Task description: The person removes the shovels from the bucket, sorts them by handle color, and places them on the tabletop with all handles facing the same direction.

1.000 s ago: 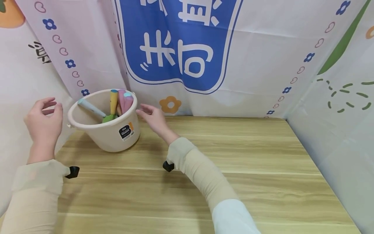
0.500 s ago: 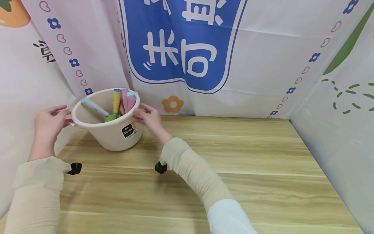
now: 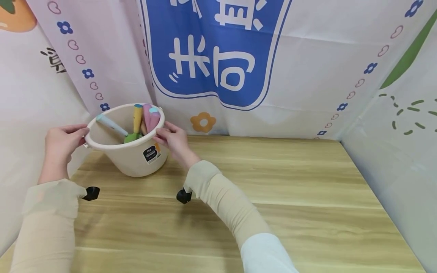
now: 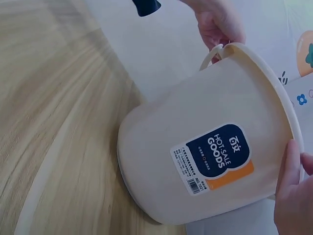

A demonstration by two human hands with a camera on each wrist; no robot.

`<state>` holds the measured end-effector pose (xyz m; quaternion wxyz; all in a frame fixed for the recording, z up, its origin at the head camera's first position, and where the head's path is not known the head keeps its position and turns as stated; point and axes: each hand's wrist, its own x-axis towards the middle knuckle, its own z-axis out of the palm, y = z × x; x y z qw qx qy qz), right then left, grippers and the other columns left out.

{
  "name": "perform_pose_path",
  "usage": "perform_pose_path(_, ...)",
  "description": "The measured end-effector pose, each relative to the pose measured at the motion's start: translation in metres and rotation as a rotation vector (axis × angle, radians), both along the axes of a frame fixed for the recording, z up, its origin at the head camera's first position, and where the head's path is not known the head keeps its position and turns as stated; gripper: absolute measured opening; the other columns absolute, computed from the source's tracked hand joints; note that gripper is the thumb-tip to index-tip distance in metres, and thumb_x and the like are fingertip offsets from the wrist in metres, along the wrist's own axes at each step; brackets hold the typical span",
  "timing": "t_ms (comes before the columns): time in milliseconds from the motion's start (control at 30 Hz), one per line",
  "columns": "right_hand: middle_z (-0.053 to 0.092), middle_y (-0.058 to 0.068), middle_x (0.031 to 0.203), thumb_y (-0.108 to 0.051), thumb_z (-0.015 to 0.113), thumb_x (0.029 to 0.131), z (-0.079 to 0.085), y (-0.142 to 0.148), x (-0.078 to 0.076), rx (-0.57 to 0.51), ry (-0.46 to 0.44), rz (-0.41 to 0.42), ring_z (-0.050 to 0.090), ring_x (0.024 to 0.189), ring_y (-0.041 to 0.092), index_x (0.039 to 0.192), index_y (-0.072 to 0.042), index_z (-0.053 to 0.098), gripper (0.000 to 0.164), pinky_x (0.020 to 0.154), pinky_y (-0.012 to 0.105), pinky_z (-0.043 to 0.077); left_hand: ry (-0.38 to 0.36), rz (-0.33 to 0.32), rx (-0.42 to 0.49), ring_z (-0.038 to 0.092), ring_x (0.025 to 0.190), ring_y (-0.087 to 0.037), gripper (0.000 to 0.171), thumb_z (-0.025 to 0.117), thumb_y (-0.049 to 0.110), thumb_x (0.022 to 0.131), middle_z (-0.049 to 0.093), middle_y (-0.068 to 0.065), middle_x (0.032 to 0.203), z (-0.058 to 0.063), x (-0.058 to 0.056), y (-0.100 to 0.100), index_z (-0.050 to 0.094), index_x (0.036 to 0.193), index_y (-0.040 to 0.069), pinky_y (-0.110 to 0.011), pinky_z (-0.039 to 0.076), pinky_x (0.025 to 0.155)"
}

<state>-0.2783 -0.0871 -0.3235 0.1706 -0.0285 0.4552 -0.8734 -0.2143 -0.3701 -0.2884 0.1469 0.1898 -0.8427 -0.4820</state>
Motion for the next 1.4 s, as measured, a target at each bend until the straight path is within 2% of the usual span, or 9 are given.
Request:
perform_pose_path(133, 0.064, 0.023, 0.131, 0.008, 0.061, 0.099, -0.001, 0.002, -0.001, 0.021, -0.016, 0.012, 0.069, 0.093, 0.02, 0.15, 0.003, 0.048, 0.052, 0.085, 0.026, 0.059, 0.021, -0.019, 0.021, 0.062, 0.064, 0.012, 0.052, 0.06, 0.023, 0.102, 0.06, 0.027, 0.076, 0.001, 0.002, 0.001, 0.054, 0.142, -0.01, -0.006, 0.051, 0.066)
perform_pose_path(233, 0.061, 0.025, 0.135, 0.009, 0.059, 0.1, 0.0, 0.005, -0.001, 0.027, -0.014, 0.014, 0.069, 0.091, 0.019, 0.151, 0.003, 0.046, 0.053, 0.083, 0.024, 0.059, 0.027, -0.029, 0.03, 0.062, 0.063, 0.011, 0.052, 0.061, 0.023, 0.102, 0.057, 0.03, 0.07, 0.002, 0.002, 0.005, 0.054, 0.141, -0.011, -0.007, 0.052, 0.067)
perform_pose_path(300, 0.06, 0.025, 0.138, 0.009, 0.059, 0.1, 0.001, 0.007, -0.001, 0.028, -0.015, 0.013, 0.07, 0.092, 0.02, 0.152, 0.003, 0.045, 0.054, 0.082, 0.023, 0.059, 0.014, -0.032, 0.012, 0.062, 0.065, 0.012, 0.053, 0.061, 0.025, 0.102, 0.062, 0.025, 0.076, 0.003, 0.002, 0.006, 0.054, 0.141, -0.01, -0.008, 0.053, 0.069)
perform_pose_path(400, 0.059, 0.025, 0.139, 0.008, 0.059, 0.1, 0.002, 0.01, -0.002, 0.033, -0.016, 0.016, 0.07, 0.097, 0.022, 0.152, 0.001, 0.045, 0.055, 0.082, 0.023, 0.059, -0.002, -0.02, -0.007, 0.063, 0.068, 0.012, 0.054, 0.061, 0.029, 0.102, 0.068, 0.01, 0.097, 0.004, 0.003, 0.009, 0.056, 0.142, -0.007, -0.009, 0.053, 0.073)
perform_pose_path(500, 0.059, 0.025, 0.139, 0.008, 0.059, 0.1, 0.002, 0.014, -0.002, 0.038, -0.014, 0.016, 0.069, 0.105, 0.027, 0.152, 0.0, 0.046, 0.054, 0.083, 0.023, 0.059, -0.015, -0.026, -0.014, 0.062, 0.072, 0.012, 0.054, 0.06, 0.031, 0.103, 0.063, -0.009, 0.122, 0.005, 0.005, 0.013, 0.055, 0.143, -0.005, -0.01, 0.054, 0.076)
perform_pose_path(600, 0.058, 0.026, 0.14, 0.008, 0.058, 0.1, 0.001, 0.018, -0.002, 0.039, -0.006, 0.022, 0.066, 0.116, 0.032, 0.152, 0.0, 0.046, 0.054, 0.083, 0.024, 0.059, -0.016, -0.034, -0.001, 0.062, 0.074, 0.012, 0.054, 0.06, 0.03, 0.103, 0.06, -0.016, 0.131, 0.005, 0.006, 0.017, 0.054, 0.144, -0.004, -0.01, 0.054, 0.077)
perform_pose_path(700, 0.058, 0.026, 0.139, 0.009, 0.058, 0.1, -0.001, 0.024, -0.001, 0.042, -0.001, 0.03, 0.065, 0.117, 0.033, 0.153, 0.001, 0.044, 0.055, 0.084, 0.025, 0.059, -0.015, -0.049, 0.009, 0.063, 0.075, 0.012, 0.054, 0.06, 0.03, 0.103, 0.058, -0.019, 0.136, 0.004, 0.008, 0.021, 0.052, 0.146, -0.003, -0.011, 0.054, 0.079)
perform_pose_path(1067, 0.059, 0.029, 0.133, 0.011, 0.056, 0.1, -0.004, 0.044, 0.002, 0.04, 0.008, 0.065, 0.068, 0.09, 0.021, 0.156, -0.004, 0.042, 0.06, 0.083, 0.028, 0.06, -0.009, -0.116, 0.013, 0.06, 0.072, 0.013, 0.054, 0.059, 0.024, 0.103, 0.052, -0.032, 0.143, 0.004, 0.006, 0.033, 0.05, 0.146, -0.007, -0.012, 0.055, 0.077)
perform_pose_path(1400, 0.057, 0.029, 0.135, 0.011, 0.055, 0.1, -0.005, 0.059, 0.006, 0.021, 0.031, 0.08, 0.07, 0.088, 0.02, 0.157, -0.003, 0.038, 0.061, 0.084, 0.029, 0.06, -0.003, -0.157, 0.019, 0.061, 0.072, 0.013, 0.052, 0.059, 0.023, 0.104, 0.056, -0.027, 0.14, 0.002, 0.005, 0.04, 0.05, 0.147, -0.005, -0.012, 0.055, 0.077)
